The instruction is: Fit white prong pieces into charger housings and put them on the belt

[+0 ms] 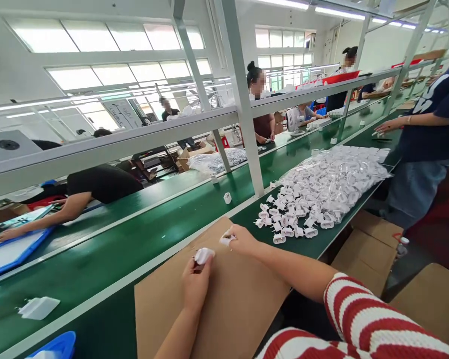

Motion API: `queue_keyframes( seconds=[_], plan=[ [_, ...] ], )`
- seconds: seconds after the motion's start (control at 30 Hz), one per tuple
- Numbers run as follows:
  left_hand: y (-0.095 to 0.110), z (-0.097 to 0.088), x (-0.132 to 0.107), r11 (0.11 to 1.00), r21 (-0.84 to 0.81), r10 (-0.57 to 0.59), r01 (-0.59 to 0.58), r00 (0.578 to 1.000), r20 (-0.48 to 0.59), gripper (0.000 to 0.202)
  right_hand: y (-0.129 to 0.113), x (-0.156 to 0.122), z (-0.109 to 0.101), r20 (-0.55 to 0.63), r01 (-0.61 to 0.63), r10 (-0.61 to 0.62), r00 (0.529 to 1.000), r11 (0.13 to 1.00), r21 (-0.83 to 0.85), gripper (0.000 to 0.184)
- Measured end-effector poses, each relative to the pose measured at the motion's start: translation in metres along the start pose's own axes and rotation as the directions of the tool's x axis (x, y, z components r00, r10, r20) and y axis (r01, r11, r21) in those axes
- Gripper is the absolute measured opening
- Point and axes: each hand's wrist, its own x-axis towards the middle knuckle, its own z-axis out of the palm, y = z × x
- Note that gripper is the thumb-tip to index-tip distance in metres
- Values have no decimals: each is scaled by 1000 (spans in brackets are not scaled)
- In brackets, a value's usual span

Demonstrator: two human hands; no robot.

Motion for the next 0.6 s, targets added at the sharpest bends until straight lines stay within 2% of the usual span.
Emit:
queue_keyframes(
  seconds=[0.1, 0.2, 0.27, 0.33, 0.43, 0.5, 0.6],
  plan=[
    [0, -7, 14, 985, -133, -118, 109, 991, -57, 62, 6, -9, 19, 153, -31, 21, 988, 997, 69, 22],
    [6, -13, 42, 984, -120, -144, 136, 988, -63, 53, 13, -20, 29, 272, -43, 11, 962, 993, 114, 40],
    [15, -16, 68, 990, -48, -139, 136, 987, -82, 47, 15, -26, 34, 266, -30, -6, 964, 991, 130, 53],
    [25, -18, 98, 990, 37, -129, 134, 984, -123, 40, 16, -29, 37, 242, 15, -50, 969, 990, 144, 58],
    [34, -20, 143, 969, 187, -119, 160, 970, -212, 31, 17, -31, 36, 254, 100, -141, 957, 981, 169, 46],
    [34, -21, 168, 949, 257, -111, 180, 959, -259, 29, 18, -30, 32, 275, 168, -207, 939, 973, 158, 40],
    [25, -21, 191, 913, 322, -149, 250, 940, -307, 32, 18, -29, 25, 276, 263, -268, 923, 963, 56, 42]
  ],
)
